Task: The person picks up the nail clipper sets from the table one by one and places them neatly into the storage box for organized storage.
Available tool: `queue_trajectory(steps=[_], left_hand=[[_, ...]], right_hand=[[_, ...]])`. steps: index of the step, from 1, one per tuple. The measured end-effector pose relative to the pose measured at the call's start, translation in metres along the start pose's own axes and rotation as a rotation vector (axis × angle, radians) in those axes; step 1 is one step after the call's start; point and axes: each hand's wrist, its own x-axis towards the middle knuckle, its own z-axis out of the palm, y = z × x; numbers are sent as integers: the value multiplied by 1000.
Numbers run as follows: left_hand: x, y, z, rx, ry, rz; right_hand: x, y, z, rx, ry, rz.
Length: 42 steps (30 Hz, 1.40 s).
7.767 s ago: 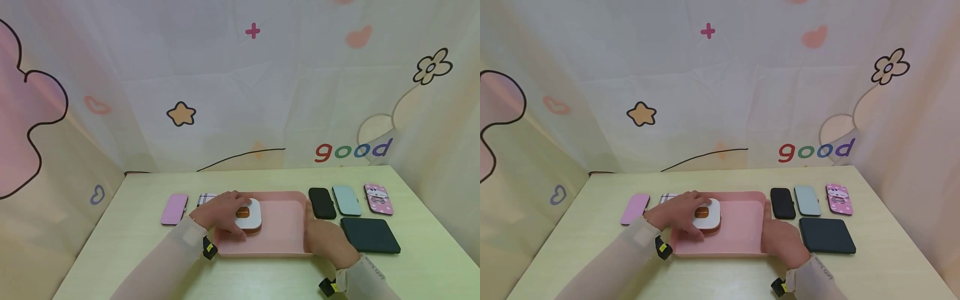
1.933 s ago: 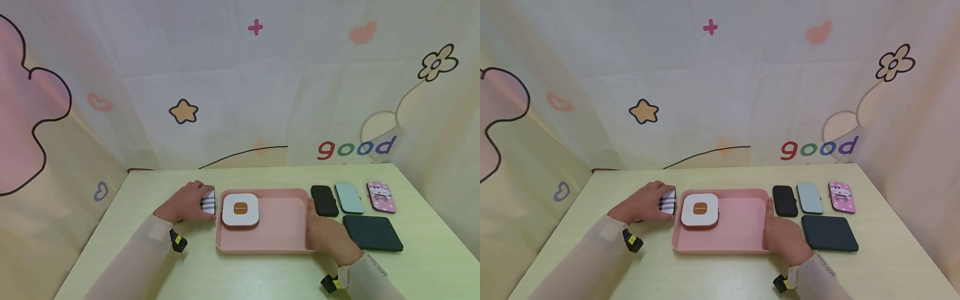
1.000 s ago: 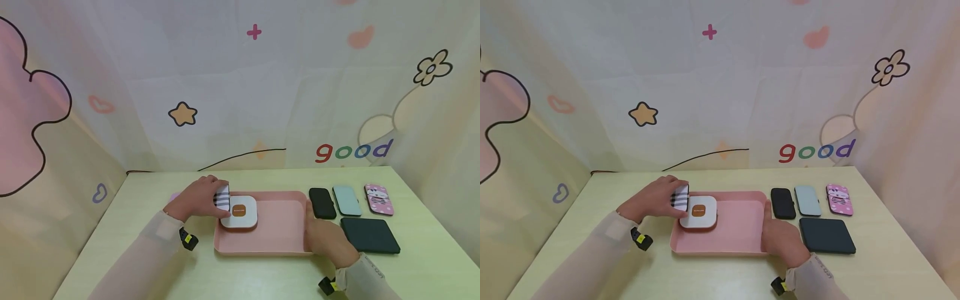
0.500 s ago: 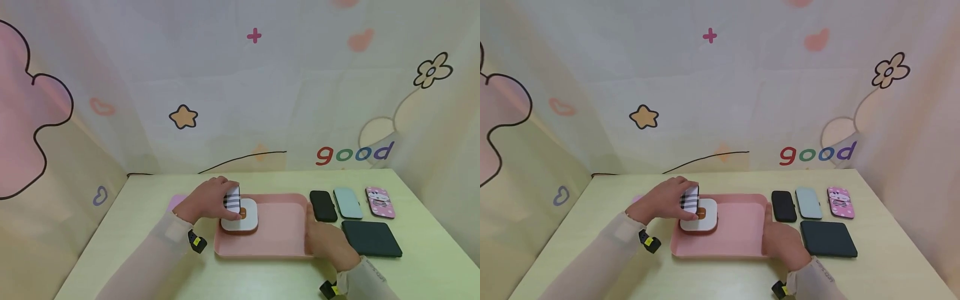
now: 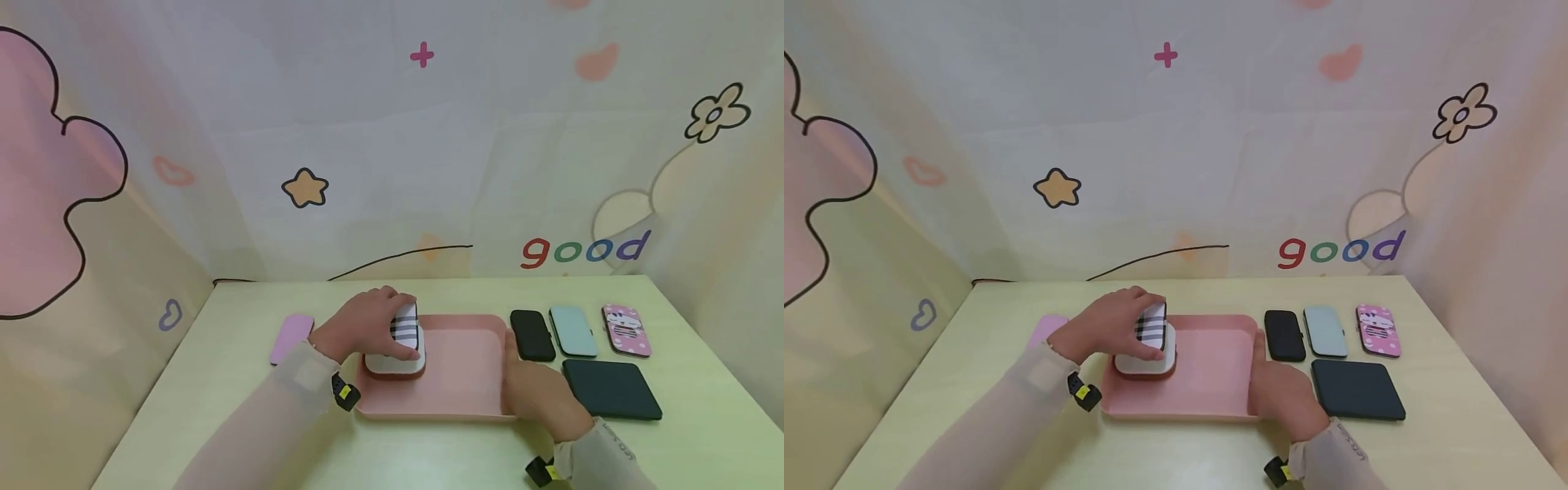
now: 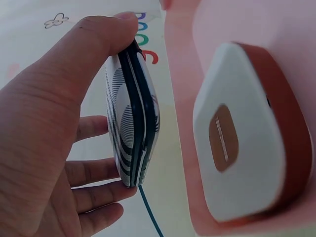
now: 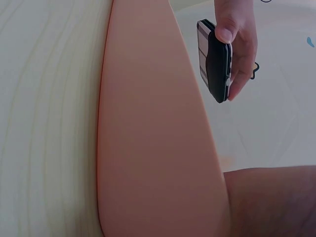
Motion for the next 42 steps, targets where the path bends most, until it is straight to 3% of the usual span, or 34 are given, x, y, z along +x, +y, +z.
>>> queue_trajectory(steps=[8,18,26,34,42], left_hand=[[8,16,4,10,-3,41],[18,27,4,-7,-17,24],[27,36,12,-10,-39,36],[31,43,11,-14,-40,60],[37,50,18,-37,-76,47]], right_hand=[[-1,-1,2,23,-31,36],[0,0,-3,3,-8,11],[0,0,-2,37,-30,39],[3,0,1,31,-25,61],[4,-1,1,33,-40,71]])
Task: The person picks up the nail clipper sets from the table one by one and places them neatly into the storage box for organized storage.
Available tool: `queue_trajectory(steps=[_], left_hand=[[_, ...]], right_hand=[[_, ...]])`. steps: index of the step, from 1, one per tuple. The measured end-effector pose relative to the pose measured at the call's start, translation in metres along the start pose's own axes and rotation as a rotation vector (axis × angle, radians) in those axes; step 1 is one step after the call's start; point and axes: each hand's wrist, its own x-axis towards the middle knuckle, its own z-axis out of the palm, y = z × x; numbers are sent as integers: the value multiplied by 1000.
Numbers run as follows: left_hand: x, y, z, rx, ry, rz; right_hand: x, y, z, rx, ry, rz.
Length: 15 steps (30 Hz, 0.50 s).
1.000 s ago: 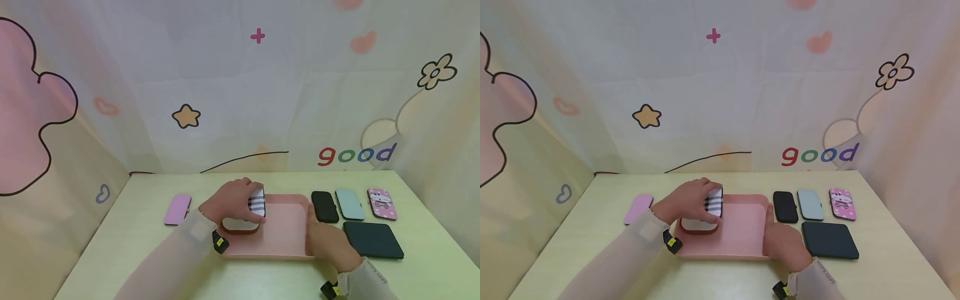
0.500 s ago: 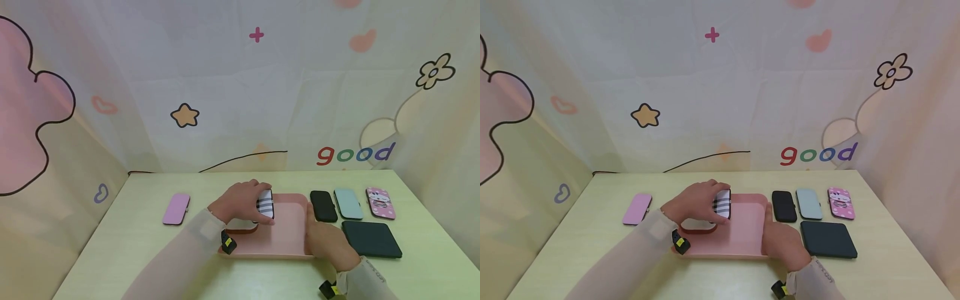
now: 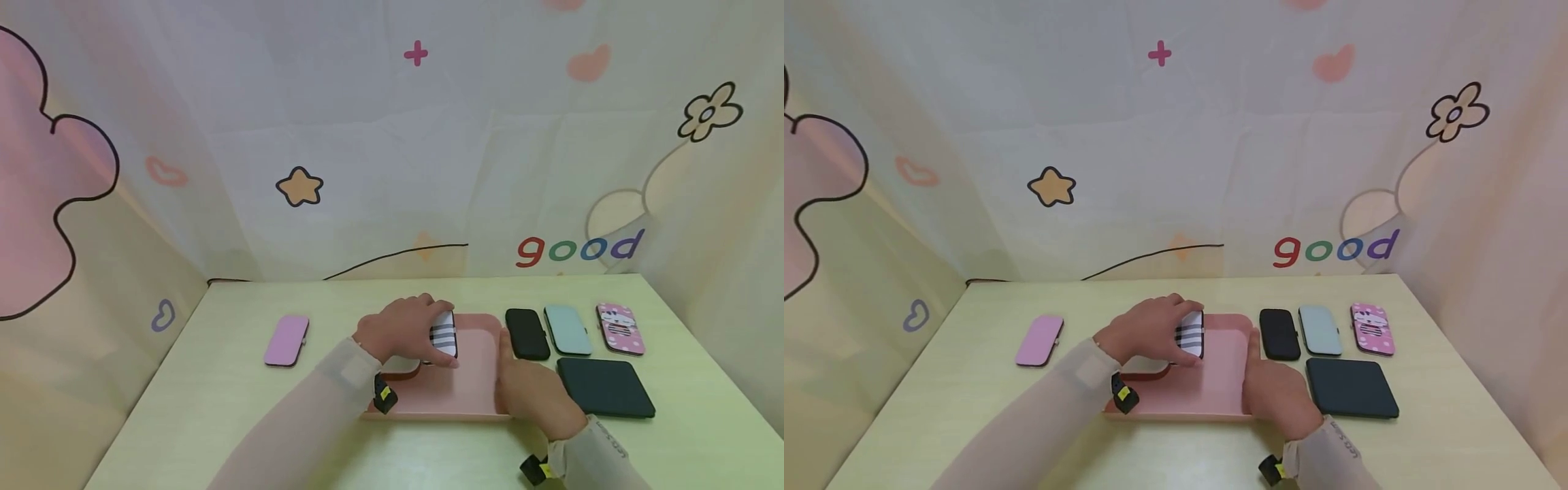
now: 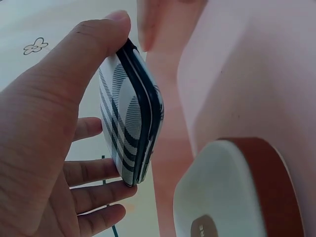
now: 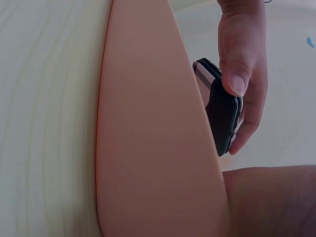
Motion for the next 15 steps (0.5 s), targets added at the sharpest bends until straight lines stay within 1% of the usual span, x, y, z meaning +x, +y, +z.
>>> queue_trajectory(steps=[5,11,15], left_hand=[[6,3,2,14,-8,24],[9,6,6,4,-44,6],[11,7,9,1,-54,8]], right_hand=[[1,0,-1,-23,13,-18],[-2,1,-1,-7,25,-34],[-2,1,-1,-3,17,-24]])
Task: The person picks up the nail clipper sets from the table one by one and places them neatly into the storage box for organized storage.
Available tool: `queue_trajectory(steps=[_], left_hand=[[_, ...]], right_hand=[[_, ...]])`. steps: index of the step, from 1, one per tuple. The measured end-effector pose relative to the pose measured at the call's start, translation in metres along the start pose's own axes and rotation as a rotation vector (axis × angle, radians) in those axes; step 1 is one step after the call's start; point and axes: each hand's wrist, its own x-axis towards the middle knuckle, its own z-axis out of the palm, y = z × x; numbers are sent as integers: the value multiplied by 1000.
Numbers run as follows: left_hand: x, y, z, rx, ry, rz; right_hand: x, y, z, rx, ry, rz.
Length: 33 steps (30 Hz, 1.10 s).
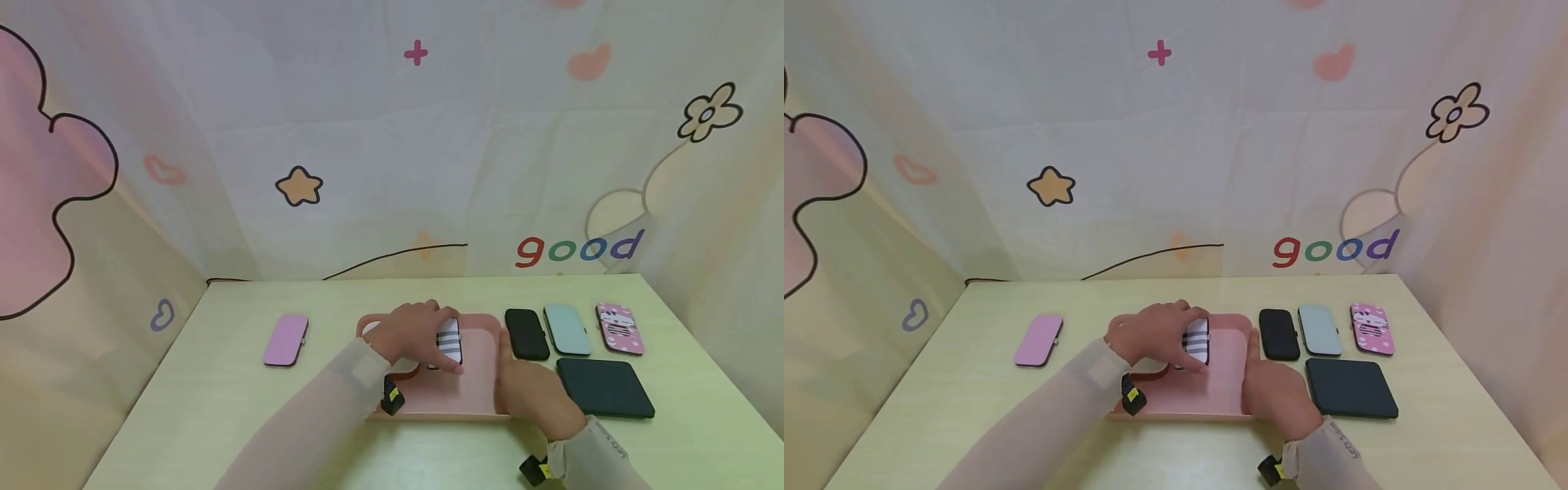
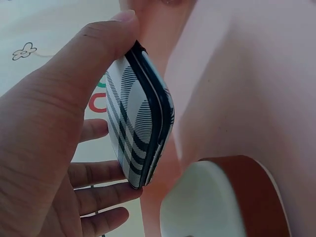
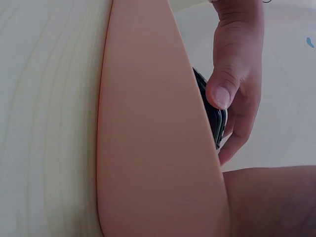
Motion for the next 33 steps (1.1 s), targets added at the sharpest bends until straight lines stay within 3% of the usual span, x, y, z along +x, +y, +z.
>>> queue_trajectory(steps=[13,33], left_hand=[[3,3,6,51,-15,7],[3,2,20,37,-76,-39]], right_hand=[[0,1,1,-7,10,-13],[-1,1,-1,12,0,-4]])
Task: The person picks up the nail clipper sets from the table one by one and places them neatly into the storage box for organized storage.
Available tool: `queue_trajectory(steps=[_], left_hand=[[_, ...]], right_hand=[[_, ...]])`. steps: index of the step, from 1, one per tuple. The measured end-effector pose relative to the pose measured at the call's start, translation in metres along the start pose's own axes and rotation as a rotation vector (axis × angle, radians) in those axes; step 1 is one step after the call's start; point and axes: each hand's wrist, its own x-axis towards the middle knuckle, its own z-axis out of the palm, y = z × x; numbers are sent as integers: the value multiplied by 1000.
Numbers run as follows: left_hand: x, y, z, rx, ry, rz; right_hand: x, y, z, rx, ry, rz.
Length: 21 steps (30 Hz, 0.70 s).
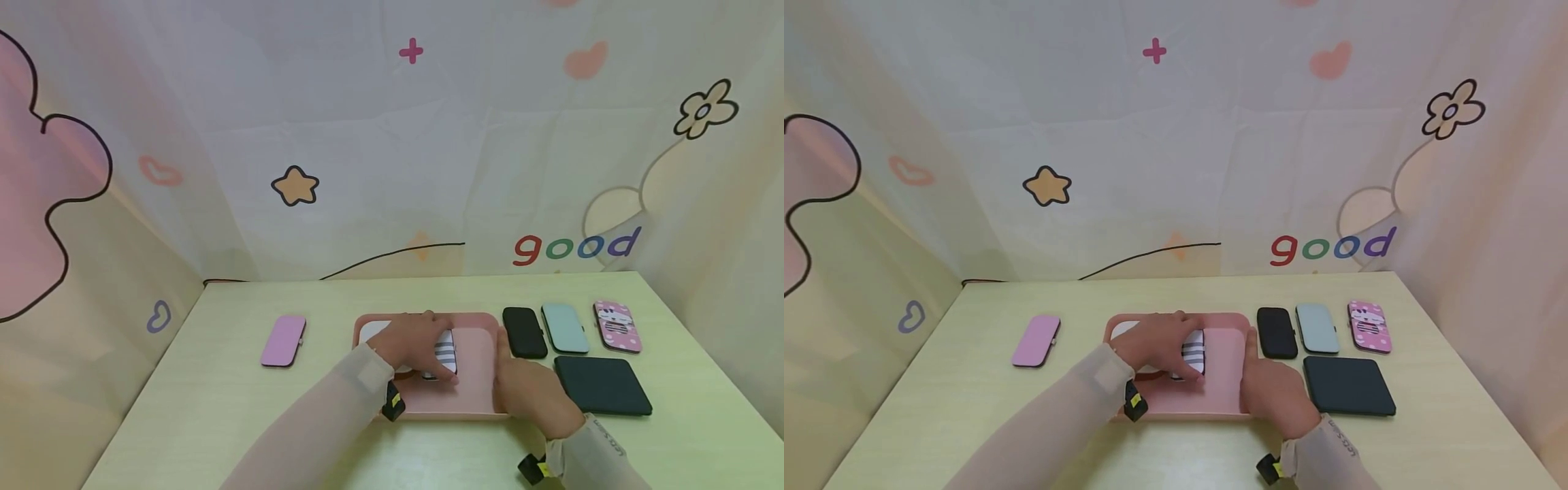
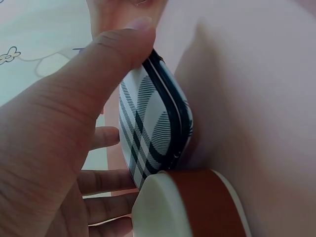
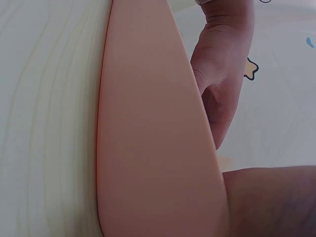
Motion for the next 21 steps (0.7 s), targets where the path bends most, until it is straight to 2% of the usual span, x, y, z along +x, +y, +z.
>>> queue_trajectory(steps=[14,21], left_hand=[[0,2,0,35,-4,-11],[-1,2,3,10,-15,-2]], right_hand=[[3,1,2,-10,-13,23],[2,1,2,-32,-4,6]])
